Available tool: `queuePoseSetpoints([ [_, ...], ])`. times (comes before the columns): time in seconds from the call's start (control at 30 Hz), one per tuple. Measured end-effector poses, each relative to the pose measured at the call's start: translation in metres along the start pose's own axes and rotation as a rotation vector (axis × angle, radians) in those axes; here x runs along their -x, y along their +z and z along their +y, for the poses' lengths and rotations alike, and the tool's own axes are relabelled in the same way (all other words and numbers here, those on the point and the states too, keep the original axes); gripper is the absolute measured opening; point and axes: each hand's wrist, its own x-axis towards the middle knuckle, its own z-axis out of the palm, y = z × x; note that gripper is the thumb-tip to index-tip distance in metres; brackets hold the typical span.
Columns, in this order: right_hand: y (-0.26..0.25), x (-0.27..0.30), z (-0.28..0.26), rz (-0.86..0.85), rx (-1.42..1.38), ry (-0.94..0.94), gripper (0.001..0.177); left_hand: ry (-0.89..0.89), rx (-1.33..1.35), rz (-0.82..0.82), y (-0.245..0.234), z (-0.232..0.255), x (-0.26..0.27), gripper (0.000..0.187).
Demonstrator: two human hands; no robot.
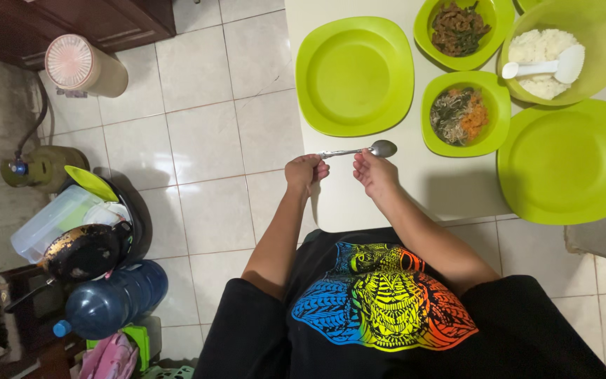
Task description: The person sets a dining table by placing spoons next to green plates and pouring water from a pink pitcher into pink cups. The person arranges the cutlery and cups around bowls of food on a white table.
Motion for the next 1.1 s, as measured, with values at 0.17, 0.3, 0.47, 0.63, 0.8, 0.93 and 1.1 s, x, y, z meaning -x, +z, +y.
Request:
queuePoseSetpoints([
  [0.17,0.004,0.005,-0.006,0.033,0.049,0.019,0.013,-0.017,-0.027,0.042,0.005,0.004,0.0,0.011],
  [0.3,0.006,0.009,-0.01,0.046,0.08,0.038,0.014,-0.014,-0.041,0.044,0.005,0.006,-0.001,0.01],
  [0.47,0.004,0.007,-0.012,0.022,0.083,0.052,0.012,0.022,-0.11,0.075,0.009,0.011,0.007,0.011],
  [0.63,0.003,0.007,-0.014,0.021,0.114,0.059,0.012,0.037,-0.165,0.109,0.014,0.017,0.018,0.01],
  [0.8,0.004,0.011,-0.017,0.018,0.124,0.068,0.012,0.049,-0.171,0.117,0.018,0.018,0.024,0.011],
  [0.93,0.005,0.016,-0.019,0.01,0.139,0.063,0.014,0.057,-0.19,0.134,0.02,0.018,0.024,0.011],
  [1.1,0.004,0.018,-0.02,0.001,0.149,0.053,0.016,0.124,-0.178,0.157,0.027,0.022,0.039,0.018],
])
